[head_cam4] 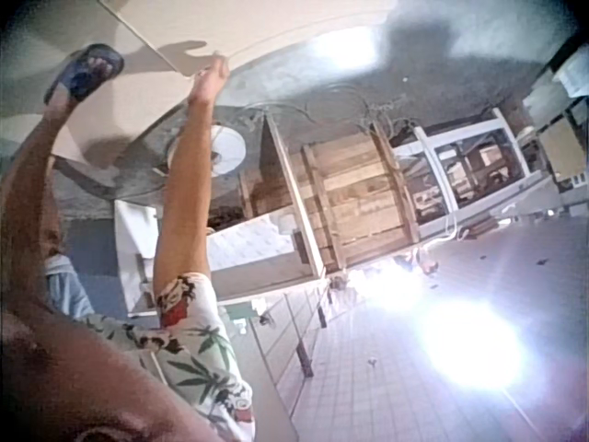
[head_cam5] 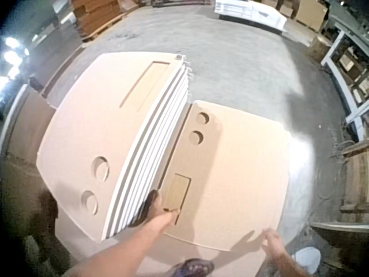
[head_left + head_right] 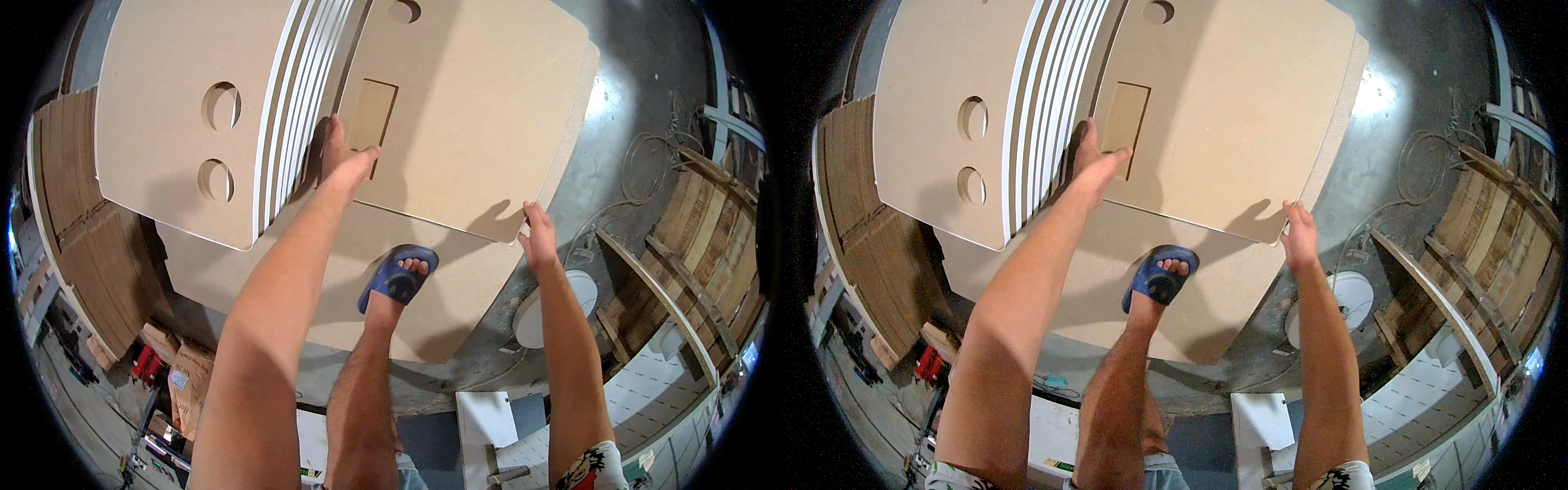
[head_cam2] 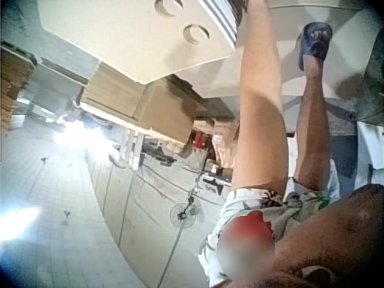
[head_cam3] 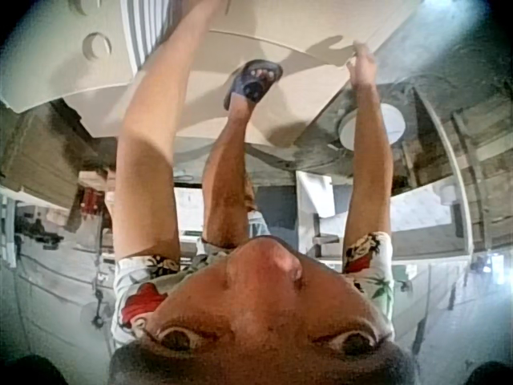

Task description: The person applies edge banding to rectangular wooden boards using a hot-melt edge banding machine. They pick up boards from a stack, feed the edges into the machine, and then stack the finished boards on the floor.

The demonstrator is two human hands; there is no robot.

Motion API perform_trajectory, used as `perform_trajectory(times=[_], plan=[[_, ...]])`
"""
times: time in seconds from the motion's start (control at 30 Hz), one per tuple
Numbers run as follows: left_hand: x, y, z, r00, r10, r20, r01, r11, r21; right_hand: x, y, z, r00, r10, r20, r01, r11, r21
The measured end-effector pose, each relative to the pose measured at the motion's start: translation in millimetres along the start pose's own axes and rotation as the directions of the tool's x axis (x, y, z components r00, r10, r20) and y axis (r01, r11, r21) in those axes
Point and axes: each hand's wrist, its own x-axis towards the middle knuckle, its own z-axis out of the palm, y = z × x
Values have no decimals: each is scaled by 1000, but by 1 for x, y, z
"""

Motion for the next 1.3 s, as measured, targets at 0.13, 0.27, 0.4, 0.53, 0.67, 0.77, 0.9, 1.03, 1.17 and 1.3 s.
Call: perform_trajectory(times=[0.13,0.27,0.4,0.53,0.67,0.77,0.9,1.03,1.17,1.3], plan=[[-1,4,-3,1000,-18,5,17,999,44,0,1,2,1000,1,8,-1,1000,-3],[-10,18,0,998,-65,9,64,991,114,7,11,-7,997,18,-74,-18,1000,-2],[-11,17,4,998,-57,-1,57,994,89,14,18,-18,1000,-1,-25,1,1000,12],[-1,4,0,999,-43,-6,43,991,128,9,11,-5,1000,4,0,-4,999,31],[1,0,1,999,-39,18,35,988,151,4,3,-4,1000,-2,-2,2,1000,27],[-4,5,3,1000,-16,1,16,985,169,-4,-2,-1,1000,-13,15,12,999,33],[-7,10,7,1000,10,-12,-8,987,164,4,4,-8,989,-101,-109,83,984,-157],[-8,-7,0,995,102,-9,-93,936,340,1,-2,3,930,-320,-180,217,875,-434],[-45,-29,4,960,279,-18,-236,845,479,-13,36,3,949,-218,-226,140,938,-316],[-105,-90,4,939,336,78,-328,800,502,-43,115,11,914,-385,-129,258,795,-549]])
